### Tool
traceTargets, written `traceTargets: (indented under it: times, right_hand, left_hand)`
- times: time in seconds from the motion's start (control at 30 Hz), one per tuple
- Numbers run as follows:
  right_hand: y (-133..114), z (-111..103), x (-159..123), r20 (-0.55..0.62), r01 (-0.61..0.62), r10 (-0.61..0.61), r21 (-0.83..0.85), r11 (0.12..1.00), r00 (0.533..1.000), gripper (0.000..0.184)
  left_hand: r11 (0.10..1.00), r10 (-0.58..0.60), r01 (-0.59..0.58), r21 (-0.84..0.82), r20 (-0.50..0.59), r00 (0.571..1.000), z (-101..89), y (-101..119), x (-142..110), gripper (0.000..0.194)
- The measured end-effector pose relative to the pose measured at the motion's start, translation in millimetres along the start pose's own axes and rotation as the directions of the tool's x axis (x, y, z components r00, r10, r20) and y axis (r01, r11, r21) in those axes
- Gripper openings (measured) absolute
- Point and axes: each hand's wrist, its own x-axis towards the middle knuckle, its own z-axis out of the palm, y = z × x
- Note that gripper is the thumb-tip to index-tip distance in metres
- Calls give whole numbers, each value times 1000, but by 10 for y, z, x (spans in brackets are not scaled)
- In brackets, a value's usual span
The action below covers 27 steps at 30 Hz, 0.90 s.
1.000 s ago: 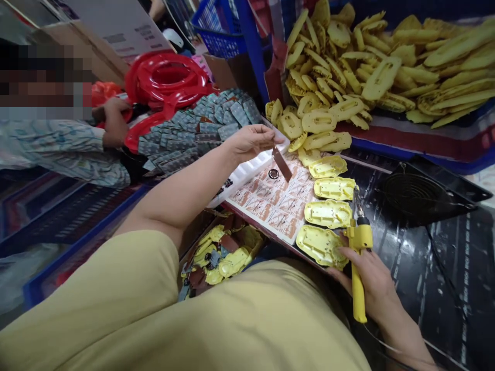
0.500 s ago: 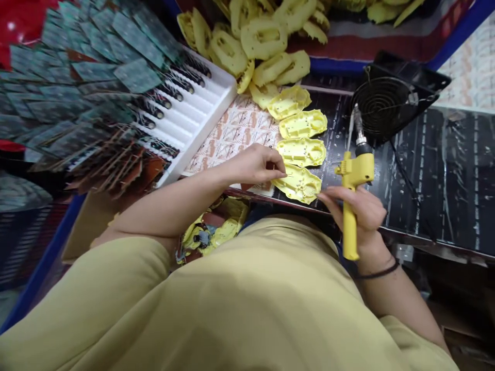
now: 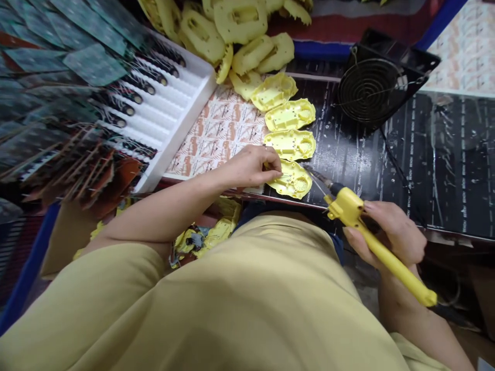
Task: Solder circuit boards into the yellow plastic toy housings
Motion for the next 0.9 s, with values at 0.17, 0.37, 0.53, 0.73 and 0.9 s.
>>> traceTargets:
  times: [0.17, 0.37, 0.53, 0.73, 0.9]
  right_hand:
    - [-140, 215, 143, 49, 14, -20, 109, 994, 999, 23]
    - [-97, 266, 166, 141, 77, -83, 43, 996, 987, 15]
    - [9, 267, 128, 178, 148, -157, 67, 987, 971, 10]
    - [123, 175, 18, 183, 109, -105, -13, 994, 977, 16]
    - [177, 188, -35, 266, -38, 40, -14, 999, 963, 30]
  left_hand:
    - [998, -57, 57, -6, 23, 998, -9, 19, 20, 15]
    - [999, -49, 49, -15, 28, 998, -20, 22, 32, 14]
    - [998, -57, 57, 21, 40, 998, -28, 40, 35, 14]
    - [998, -53, 52, 36, 43, 998, -28, 41, 37, 17]
    - [998, -59, 58, 28, 39, 998, -24, 32, 40, 16]
